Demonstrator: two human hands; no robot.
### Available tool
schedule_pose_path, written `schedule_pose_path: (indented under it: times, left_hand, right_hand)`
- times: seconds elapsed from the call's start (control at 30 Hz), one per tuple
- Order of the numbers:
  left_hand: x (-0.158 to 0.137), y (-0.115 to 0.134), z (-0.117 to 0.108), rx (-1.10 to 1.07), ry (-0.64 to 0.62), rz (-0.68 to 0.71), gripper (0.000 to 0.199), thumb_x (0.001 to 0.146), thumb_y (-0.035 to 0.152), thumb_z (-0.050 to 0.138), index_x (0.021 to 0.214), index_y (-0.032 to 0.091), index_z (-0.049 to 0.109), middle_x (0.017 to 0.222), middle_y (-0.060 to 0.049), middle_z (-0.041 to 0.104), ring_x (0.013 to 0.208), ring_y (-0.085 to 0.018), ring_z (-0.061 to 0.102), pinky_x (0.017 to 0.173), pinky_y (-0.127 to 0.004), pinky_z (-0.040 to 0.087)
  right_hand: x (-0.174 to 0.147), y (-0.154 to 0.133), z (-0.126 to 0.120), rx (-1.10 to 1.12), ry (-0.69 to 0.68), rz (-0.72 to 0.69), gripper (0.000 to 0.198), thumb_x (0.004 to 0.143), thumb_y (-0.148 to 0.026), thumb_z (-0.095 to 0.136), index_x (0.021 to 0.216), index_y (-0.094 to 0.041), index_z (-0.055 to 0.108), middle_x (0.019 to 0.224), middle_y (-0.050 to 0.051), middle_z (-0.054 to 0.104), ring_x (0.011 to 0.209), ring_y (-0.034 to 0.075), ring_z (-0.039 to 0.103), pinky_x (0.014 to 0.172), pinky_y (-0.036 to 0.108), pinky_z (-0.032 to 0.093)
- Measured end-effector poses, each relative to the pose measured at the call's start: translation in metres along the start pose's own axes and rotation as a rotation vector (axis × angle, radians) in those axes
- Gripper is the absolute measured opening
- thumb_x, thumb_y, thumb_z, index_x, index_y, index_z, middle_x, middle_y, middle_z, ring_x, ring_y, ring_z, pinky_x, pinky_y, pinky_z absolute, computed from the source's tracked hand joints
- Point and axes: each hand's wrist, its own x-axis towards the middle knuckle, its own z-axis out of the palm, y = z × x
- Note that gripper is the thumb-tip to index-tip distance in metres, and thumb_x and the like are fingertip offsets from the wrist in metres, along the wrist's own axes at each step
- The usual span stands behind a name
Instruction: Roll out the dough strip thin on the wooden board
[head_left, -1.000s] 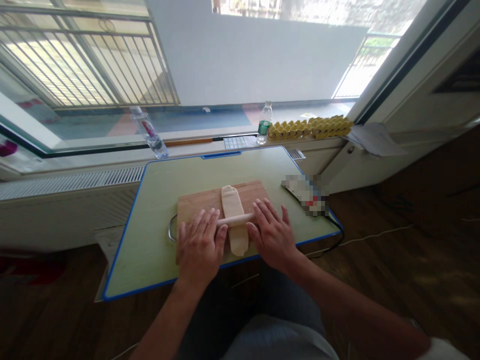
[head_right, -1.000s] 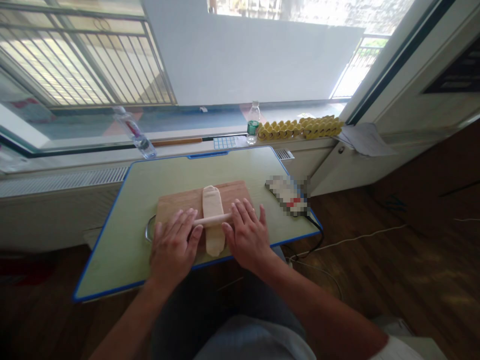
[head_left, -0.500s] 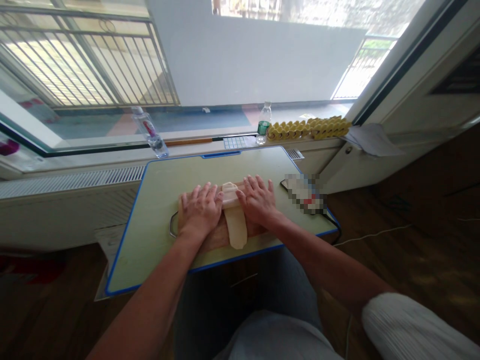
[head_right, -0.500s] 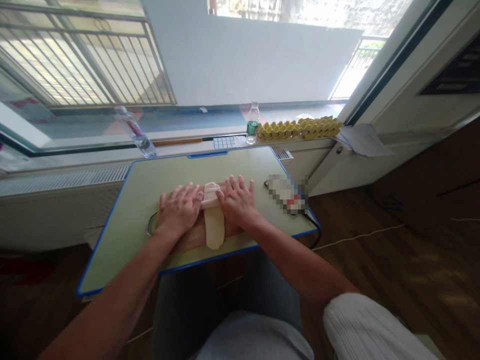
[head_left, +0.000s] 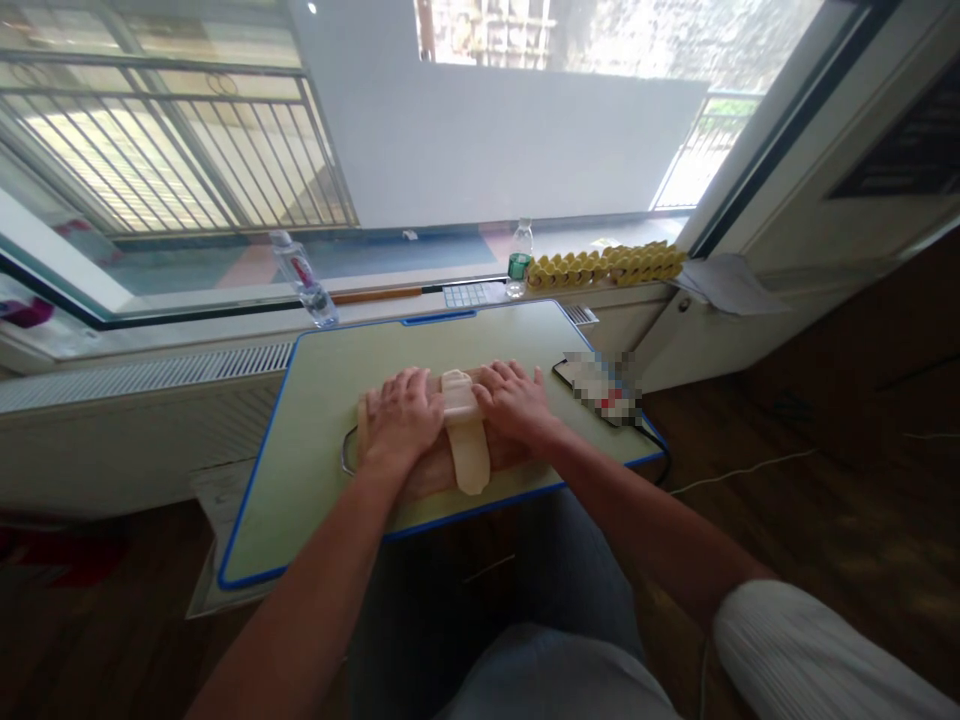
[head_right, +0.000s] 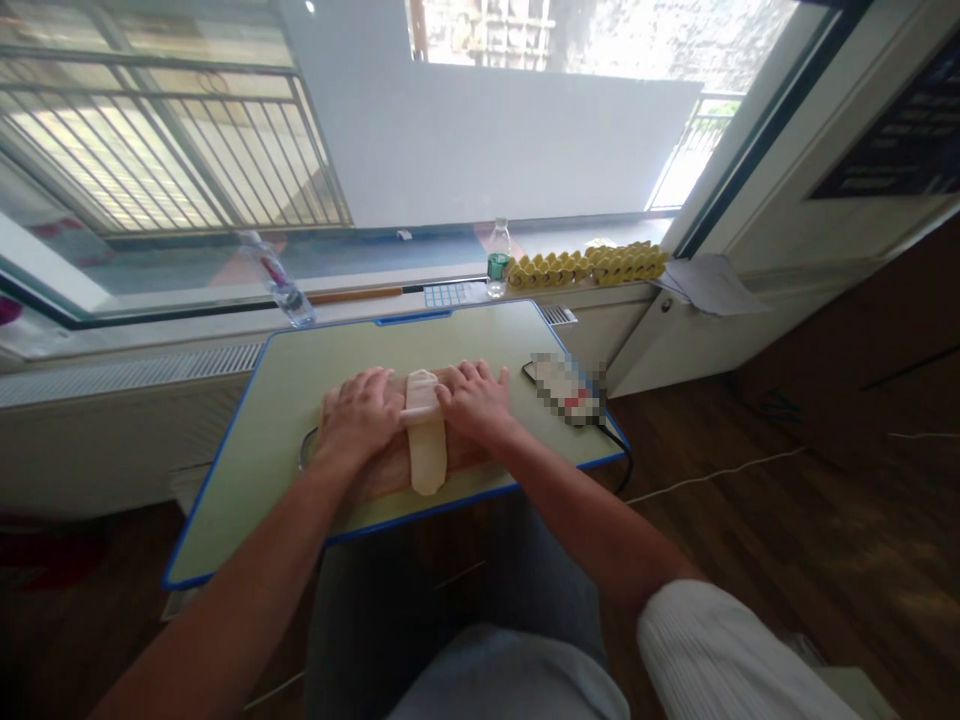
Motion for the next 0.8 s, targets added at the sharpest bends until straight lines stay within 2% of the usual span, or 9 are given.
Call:
schedule_pose_path:
  times: [0.13,0.23,0.37,0.53,0.67,0.8]
  left_hand:
    - [0.027,-0.004,0.005,0.066,-0.136,-0.015,0.067,0.104,0.047,0.031,0.165,0.023,0.046,0.174,-0.012,0.041,0.159,-0.034,0.038,0.129,-0.068,0.027]
    - [0.041,-0.008,0.008,0.074,-0.212,-0.014,0.069,0.105,0.055,0.026,0.168,0.029,0.040,0.178,-0.009,0.035,0.163,-0.035,0.032,0.130,-0.070,0.022]
    - [0.060,-0.011,0.012,0.052,-0.230,-0.007,0.071,0.105,0.060,0.022,0.168,0.031,0.040,0.179,-0.009,0.033,0.164,-0.035,0.029,0.130,-0.071,0.021]
    - [0.081,-0.014,0.015,0.016,-0.203,-0.019,0.071,0.104,0.058,0.024,0.164,0.026,0.046,0.176,-0.011,0.038,0.160,-0.036,0.035,0.128,-0.072,0.026]
    - [0.074,-0.011,0.012,0.005,-0.204,-0.027,0.070,0.105,0.057,0.023,0.163,0.026,0.047,0.176,-0.011,0.039,0.160,-0.035,0.035,0.129,-0.072,0.025]
    - [0.037,-0.004,0.007,0.054,-0.166,0.024,0.068,0.107,0.058,0.021,0.163,0.030,0.047,0.175,-0.010,0.041,0.161,-0.033,0.034,0.131,-0.070,0.022]
  right_hand:
    - [0.014,0.001,0.006,-0.022,-0.060,0.029,0.062,0.111,-0.053,0.034,0.165,-0.027,0.047,0.173,0.007,0.043,0.161,0.036,0.033,0.130,0.069,0.021]
    - [0.027,0.004,0.006,0.004,-0.116,0.041,0.067,0.109,-0.058,0.035,0.167,-0.027,0.044,0.174,0.008,0.041,0.161,0.038,0.032,0.129,0.069,0.022]
    - [0.052,0.008,0.006,0.034,-0.141,0.058,0.072,0.107,-0.064,0.036,0.166,-0.025,0.045,0.173,0.010,0.043,0.159,0.039,0.034,0.128,0.067,0.026]
    - [0.082,0.009,0.007,0.061,-0.080,0.051,0.069,0.105,-0.060,0.040,0.160,-0.021,0.052,0.168,0.012,0.050,0.154,0.036,0.041,0.127,0.064,0.030]
    - [0.080,0.008,0.005,0.058,-0.097,0.040,0.067,0.106,-0.058,0.039,0.161,-0.021,0.051,0.168,0.011,0.051,0.154,0.036,0.042,0.126,0.065,0.031]
    - [0.043,0.006,0.003,0.024,-0.137,0.040,0.066,0.109,-0.058,0.034,0.164,-0.024,0.048,0.171,0.008,0.047,0.157,0.035,0.038,0.128,0.061,0.030]
